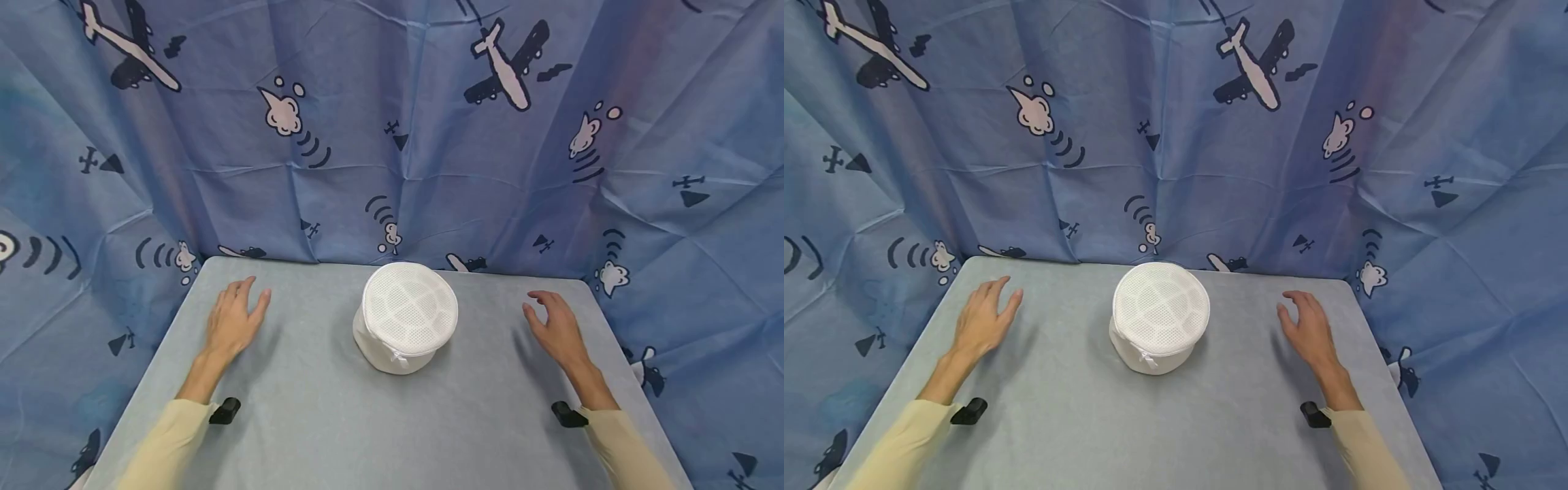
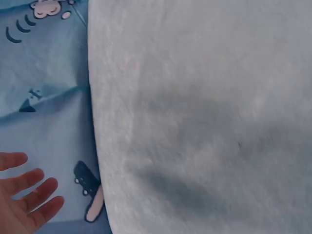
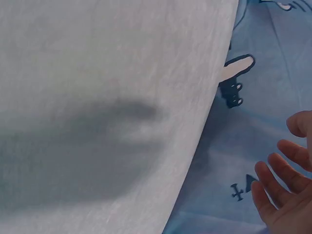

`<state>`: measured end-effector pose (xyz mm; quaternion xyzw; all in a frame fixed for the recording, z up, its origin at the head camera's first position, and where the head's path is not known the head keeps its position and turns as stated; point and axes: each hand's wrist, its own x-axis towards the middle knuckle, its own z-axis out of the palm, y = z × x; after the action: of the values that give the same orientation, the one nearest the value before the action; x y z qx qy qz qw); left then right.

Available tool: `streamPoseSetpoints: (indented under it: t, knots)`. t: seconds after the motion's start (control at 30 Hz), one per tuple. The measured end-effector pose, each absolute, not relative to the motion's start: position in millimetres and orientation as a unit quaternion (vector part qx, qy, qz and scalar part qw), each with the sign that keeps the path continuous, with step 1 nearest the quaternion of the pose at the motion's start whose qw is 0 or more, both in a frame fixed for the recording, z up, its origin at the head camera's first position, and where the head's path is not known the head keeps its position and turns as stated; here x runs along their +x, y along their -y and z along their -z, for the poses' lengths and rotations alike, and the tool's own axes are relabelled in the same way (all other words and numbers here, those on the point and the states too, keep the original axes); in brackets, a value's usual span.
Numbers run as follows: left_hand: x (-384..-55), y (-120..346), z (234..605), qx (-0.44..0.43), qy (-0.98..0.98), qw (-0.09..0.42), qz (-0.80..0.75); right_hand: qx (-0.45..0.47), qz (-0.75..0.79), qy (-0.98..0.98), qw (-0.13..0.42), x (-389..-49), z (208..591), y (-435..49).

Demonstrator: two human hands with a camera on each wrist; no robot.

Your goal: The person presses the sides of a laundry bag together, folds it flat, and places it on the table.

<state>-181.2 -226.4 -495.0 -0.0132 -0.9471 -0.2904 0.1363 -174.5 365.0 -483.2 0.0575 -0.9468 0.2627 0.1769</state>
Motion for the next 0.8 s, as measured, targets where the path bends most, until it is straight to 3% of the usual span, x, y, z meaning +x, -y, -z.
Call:
streamPoseSetpoints:
  t: [0.8]
  knots:
    - [-180, 171, 476, -0.031, 0.915, 0.143, 0.377, 0.085, -0.319, 0.929, 0.169, -162, 458, -320]
